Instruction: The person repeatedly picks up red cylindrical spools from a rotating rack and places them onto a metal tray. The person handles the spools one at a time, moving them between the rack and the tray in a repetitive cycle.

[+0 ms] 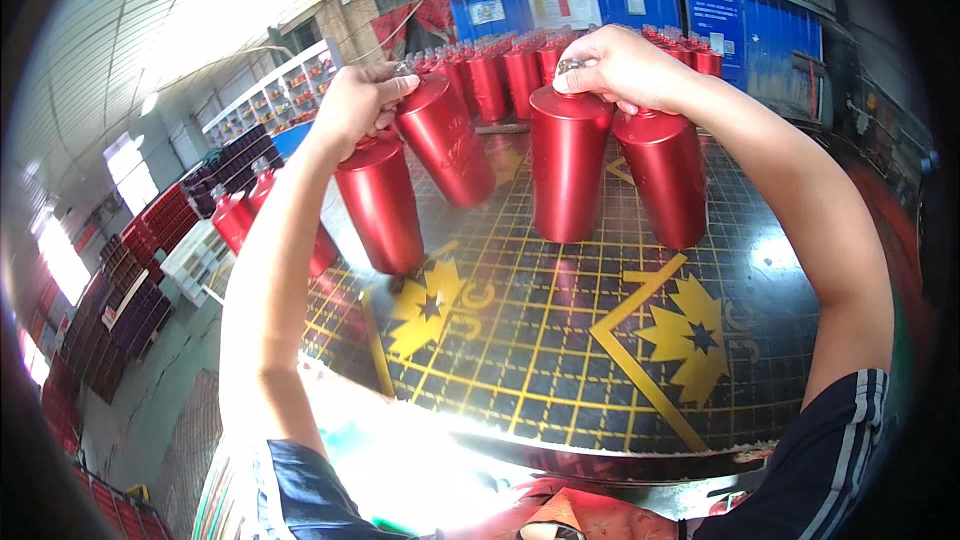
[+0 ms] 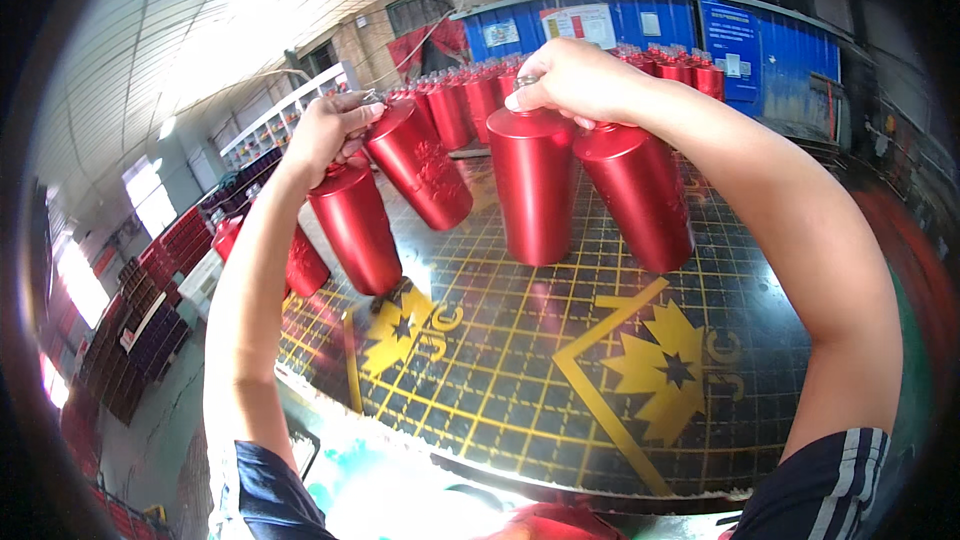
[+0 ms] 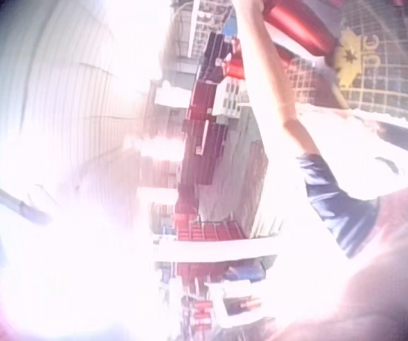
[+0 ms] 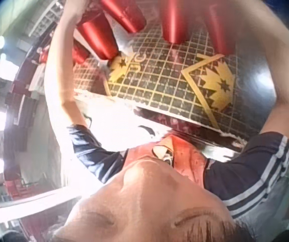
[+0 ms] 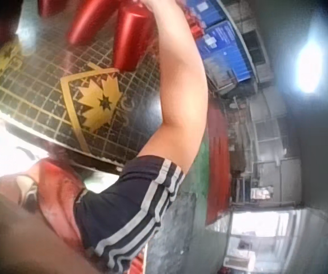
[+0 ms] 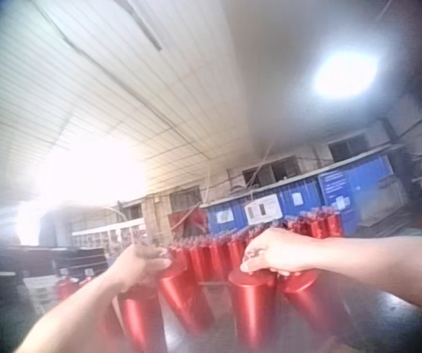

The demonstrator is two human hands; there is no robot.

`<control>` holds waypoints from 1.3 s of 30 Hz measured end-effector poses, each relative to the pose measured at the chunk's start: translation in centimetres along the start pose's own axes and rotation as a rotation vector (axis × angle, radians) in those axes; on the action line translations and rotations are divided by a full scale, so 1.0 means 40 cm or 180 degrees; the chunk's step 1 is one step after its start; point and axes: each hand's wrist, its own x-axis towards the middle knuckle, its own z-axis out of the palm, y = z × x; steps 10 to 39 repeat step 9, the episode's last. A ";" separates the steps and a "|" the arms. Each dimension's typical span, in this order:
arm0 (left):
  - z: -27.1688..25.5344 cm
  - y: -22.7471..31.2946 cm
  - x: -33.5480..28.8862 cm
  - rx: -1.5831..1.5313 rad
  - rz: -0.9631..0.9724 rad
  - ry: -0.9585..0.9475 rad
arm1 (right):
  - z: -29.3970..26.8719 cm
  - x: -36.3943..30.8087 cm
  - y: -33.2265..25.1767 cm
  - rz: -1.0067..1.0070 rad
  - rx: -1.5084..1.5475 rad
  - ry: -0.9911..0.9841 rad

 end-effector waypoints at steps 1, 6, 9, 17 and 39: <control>-0.004 0.030 -0.042 0.0165 -0.0067 -0.0075 | -0.006 -0.023 -0.021 -0.0036 0.0022 -0.0140; 0.043 0.159 -0.203 0.0501 -0.0462 -0.0318 | -0.021 -0.102 -0.075 -0.0003 0.0262 -0.0810; 0.034 0.165 -0.240 0.0760 -0.0615 -0.0600 | -0.025 -0.138 -0.116 -0.0058 0.0211 -0.0888; 0.034 0.165 -0.240 0.0760 -0.0615 -0.0600 | -0.025 -0.138 -0.116 -0.0058 0.0211 -0.0888; 0.034 0.165 -0.240 0.0760 -0.0615 -0.0600 | -0.025 -0.138 -0.116 -0.0058 0.0211 -0.0888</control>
